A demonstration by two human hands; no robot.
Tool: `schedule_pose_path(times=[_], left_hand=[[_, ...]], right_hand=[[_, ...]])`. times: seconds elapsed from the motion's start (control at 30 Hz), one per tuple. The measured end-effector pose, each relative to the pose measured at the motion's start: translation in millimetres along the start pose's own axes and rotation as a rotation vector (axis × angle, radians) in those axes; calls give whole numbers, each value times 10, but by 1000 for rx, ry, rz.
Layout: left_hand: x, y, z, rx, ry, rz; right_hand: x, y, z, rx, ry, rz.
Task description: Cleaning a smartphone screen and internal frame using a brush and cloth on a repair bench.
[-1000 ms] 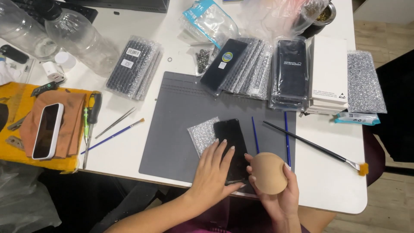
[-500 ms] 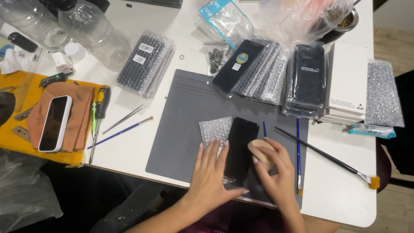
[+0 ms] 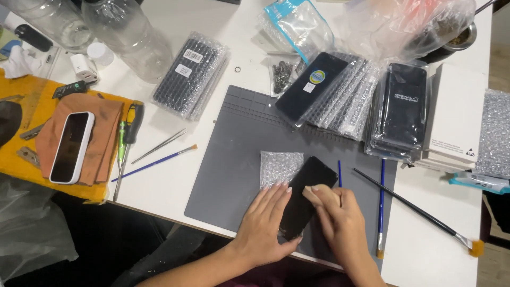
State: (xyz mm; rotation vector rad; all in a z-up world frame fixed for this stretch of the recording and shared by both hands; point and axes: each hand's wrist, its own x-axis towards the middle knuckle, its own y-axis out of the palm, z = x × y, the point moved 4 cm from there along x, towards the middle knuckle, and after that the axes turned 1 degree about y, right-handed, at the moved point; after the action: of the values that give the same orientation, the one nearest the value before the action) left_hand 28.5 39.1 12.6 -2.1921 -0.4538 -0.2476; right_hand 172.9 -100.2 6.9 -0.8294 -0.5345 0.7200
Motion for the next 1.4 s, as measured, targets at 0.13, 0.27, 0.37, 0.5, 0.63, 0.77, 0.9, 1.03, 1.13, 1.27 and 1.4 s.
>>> schedule_pose_path(times=[0.13, 0.27, 0.37, 0.5, 0.63, 0.77, 0.9, 1.03, 1.13, 1.27, 1.4], left_hand=[[2, -89, 17, -27, -22, 38], [-48, -107, 58, 83, -67, -71], [-70, -74, 103, 105, -91, -107], [-63, -102, 87, 152, -84, -121], [-98, -66, 117, 158, -67, -97], [-99, -90, 141, 153, -60, -98], [-122, -129, 145, 141, -77, -52], [-87, -164, 176, 104, -56, -91], [-99, -173, 165, 75, -43, -118], [-107, -164, 174, 65, -30, -120], [-155, -109, 203, 40, -65, -72]], right_hand=[[158, -129, -189, -33, 21, -128], [87, -109, -154, 53, 144, -163], [-81, 27, -37, 77, 119, -111], [-369, 131, 125, 120, -7, 101], [-460, 92, 258, 235, -111, 193], [-250, -120, 244, 175, -7, 140], [32, -250, -21, -60, 96, -165], [228, -59, -10, -75, 70, -157], [161, 129, 33, -87, 83, -128], [42, 225, 339, -25, -189, -24], [-48, 268, 625, 15, -305, 281]])
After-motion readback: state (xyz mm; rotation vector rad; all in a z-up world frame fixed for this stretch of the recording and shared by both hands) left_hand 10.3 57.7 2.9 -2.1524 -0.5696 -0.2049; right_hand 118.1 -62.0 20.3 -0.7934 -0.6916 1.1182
